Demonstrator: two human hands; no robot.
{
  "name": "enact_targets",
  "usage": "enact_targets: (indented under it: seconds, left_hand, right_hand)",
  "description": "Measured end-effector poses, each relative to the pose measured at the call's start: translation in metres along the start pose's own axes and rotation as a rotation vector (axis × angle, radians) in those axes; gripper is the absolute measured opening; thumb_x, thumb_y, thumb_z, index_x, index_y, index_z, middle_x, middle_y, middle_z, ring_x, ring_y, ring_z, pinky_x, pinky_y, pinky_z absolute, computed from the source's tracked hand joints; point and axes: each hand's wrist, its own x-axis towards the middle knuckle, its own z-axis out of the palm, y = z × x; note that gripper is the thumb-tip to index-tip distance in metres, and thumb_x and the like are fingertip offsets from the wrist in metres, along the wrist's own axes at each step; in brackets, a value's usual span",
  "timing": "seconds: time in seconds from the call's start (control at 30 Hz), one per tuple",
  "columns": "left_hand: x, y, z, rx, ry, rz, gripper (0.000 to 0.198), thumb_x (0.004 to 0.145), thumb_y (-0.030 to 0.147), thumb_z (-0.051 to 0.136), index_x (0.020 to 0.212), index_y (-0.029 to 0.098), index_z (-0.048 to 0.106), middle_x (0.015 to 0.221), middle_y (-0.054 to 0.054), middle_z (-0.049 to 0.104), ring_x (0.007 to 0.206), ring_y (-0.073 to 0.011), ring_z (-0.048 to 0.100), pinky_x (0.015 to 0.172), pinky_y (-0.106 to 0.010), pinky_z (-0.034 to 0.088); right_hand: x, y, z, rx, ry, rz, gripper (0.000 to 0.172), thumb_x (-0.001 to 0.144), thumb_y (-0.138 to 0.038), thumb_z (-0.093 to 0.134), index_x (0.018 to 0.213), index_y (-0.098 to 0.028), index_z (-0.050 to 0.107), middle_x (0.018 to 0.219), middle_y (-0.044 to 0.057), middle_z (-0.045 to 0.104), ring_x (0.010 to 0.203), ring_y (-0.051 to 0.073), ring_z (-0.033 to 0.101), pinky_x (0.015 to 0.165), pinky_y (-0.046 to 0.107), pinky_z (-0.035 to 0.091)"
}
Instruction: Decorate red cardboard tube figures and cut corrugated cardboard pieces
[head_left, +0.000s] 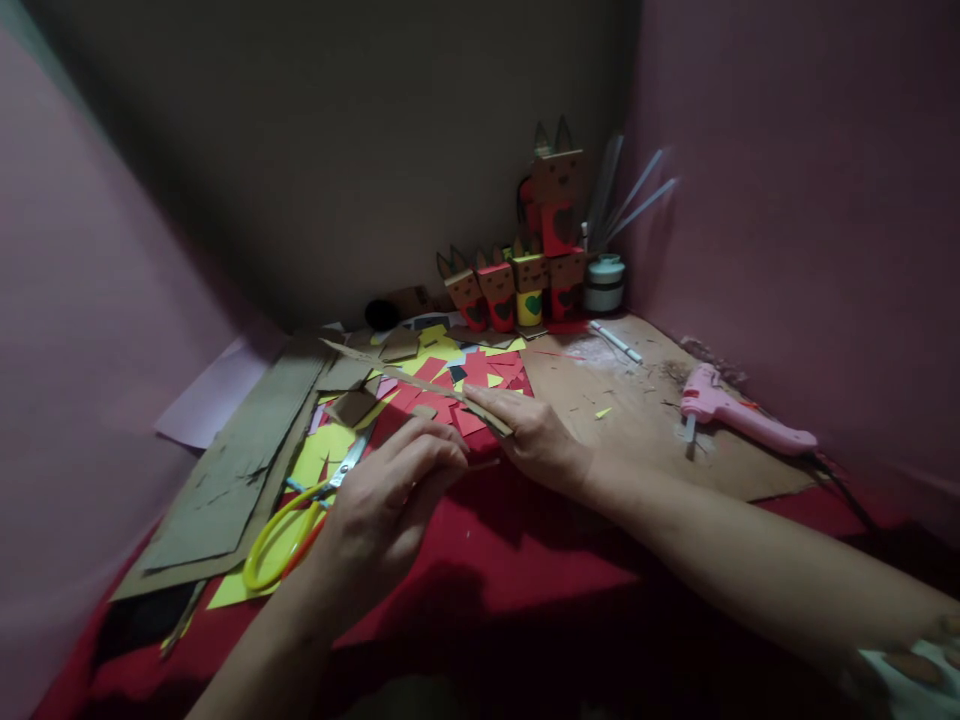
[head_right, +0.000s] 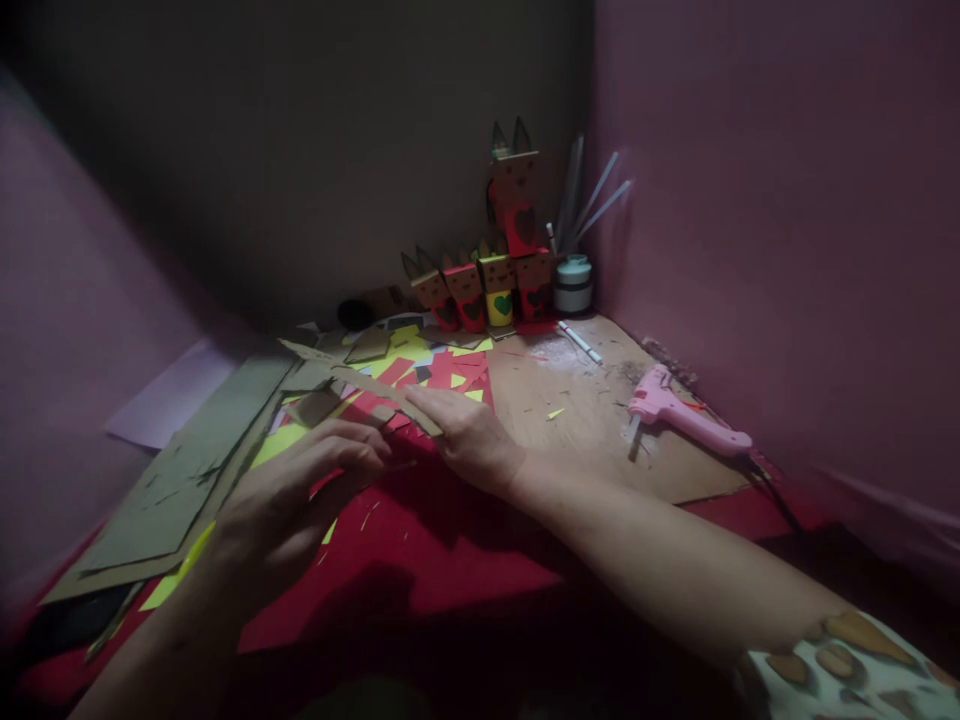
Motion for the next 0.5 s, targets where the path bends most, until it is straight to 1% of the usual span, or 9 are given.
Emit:
enact_targets:
  seconds: [0.03,0.1,0.17,0.27,0.3,0.33,0.37,0.43,0.5]
  left_hand:
    - [-0.003,0.003,-0.001,-0.062,-0.043,-0.009,0.015,0.092,0.005,0.052,0.089,0.019,0.057,0.095,-0.002,0.06,0.089,-0.0113,0.059,0.078,-0.021,0.045]
    - [-0.009,0.009,-0.003,-0.179,-0.167,-0.032,0.016,0.092,0.005,0.052,0.091,0.021,0.057,0.097,-0.002,0.061,0.089,-0.0105,0.059,0.079,-0.02,0.045]
    - [-0.013,0.016,-0.004,-0.264,-0.31,-0.053,0.016,0.094,0.007,0.048,0.091,0.02,0.057,0.095,-0.001,0.061,0.083,-0.0097,0.059,0.074,-0.019,0.045]
    - [-0.016,0.02,-0.001,-0.333,-0.516,-0.085,0.018,0.095,0.013,0.047,0.085,0.019,0.062,0.085,-0.001,0.06,0.072,-0.0097,0.056,0.065,-0.02,0.043]
    - [-0.015,0.018,0.0,-0.339,-0.551,-0.122,0.02,0.094,0.016,0.049,0.082,0.018,0.064,0.082,-0.001,0.06,0.069,-0.01,0.055,0.063,-0.02,0.043]
    - [-0.014,0.015,0.002,-0.339,-0.543,-0.189,0.02,0.093,0.019,0.051,0.078,0.018,0.065,0.08,-0.001,0.061,0.068,-0.0105,0.055,0.063,-0.021,0.043]
    - [-0.013,0.009,0.004,-0.339,-0.496,-0.289,0.021,0.091,0.022,0.055,0.074,0.017,0.066,0.077,-0.002,0.061,0.067,-0.0111,0.056,0.063,-0.022,0.042]
    - [-0.01,-0.006,0.009,-0.385,-0.266,-0.556,0.021,0.086,0.03,0.062,0.071,0.016,0.066,0.07,-0.001,0.061,0.064,-0.012,0.055,0.06,-0.023,0.042]
    - [-0.006,-0.022,0.018,-0.56,-0.06,-0.811,0.021,0.081,0.037,0.068,0.082,0.016,0.068,0.062,0.0,0.058,0.054,-0.0114,0.051,0.051,-0.022,0.039]
  right_hand:
    - [0.0,0.0,-0.001,0.048,0.009,0.038,0.039,0.094,-0.019,0.046,0.13,-0.017,0.06,0.129,0.011,0.065,0.118,0.022,0.062,0.103,0.042,0.049]
    - [0.002,0.001,-0.002,0.191,0.029,0.142,0.037,0.093,-0.023,0.048,0.128,-0.022,0.062,0.127,0.007,0.066,0.114,0.021,0.063,0.102,0.041,0.049]
    - [0.005,0.001,-0.001,0.397,0.048,0.284,0.03,0.091,-0.029,0.054,0.117,-0.025,0.068,0.116,0.003,0.072,0.105,0.02,0.066,0.098,0.04,0.05]
    - [0.01,0.002,0.001,0.762,0.11,0.478,0.021,0.084,-0.034,0.064,0.098,-0.02,0.072,0.095,0.002,0.074,0.091,0.018,0.067,0.093,0.039,0.052]
    - [0.012,0.002,0.002,0.88,0.137,0.522,0.021,0.082,-0.034,0.066,0.096,-0.02,0.072,0.092,0.003,0.073,0.089,0.018,0.067,0.091,0.038,0.053]
    - [0.014,0.002,0.003,0.991,0.157,0.554,0.022,0.08,-0.034,0.069,0.096,-0.019,0.071,0.093,0.003,0.073,0.088,0.018,0.067,0.089,0.038,0.054]
    - [0.015,0.001,0.003,1.091,0.166,0.577,0.023,0.078,-0.033,0.071,0.097,-0.019,0.07,0.094,0.004,0.072,0.088,0.018,0.067,0.087,0.038,0.055]
    - [0.017,-0.001,0.003,1.245,0.156,0.608,0.025,0.075,-0.031,0.073,0.098,-0.02,0.068,0.097,0.004,0.072,0.089,0.02,0.067,0.082,0.038,0.057]
    - [0.018,-0.004,0.002,1.328,0.137,0.635,0.025,0.075,-0.029,0.073,0.098,-0.021,0.067,0.098,0.004,0.072,0.09,0.021,0.067,0.079,0.037,0.058]
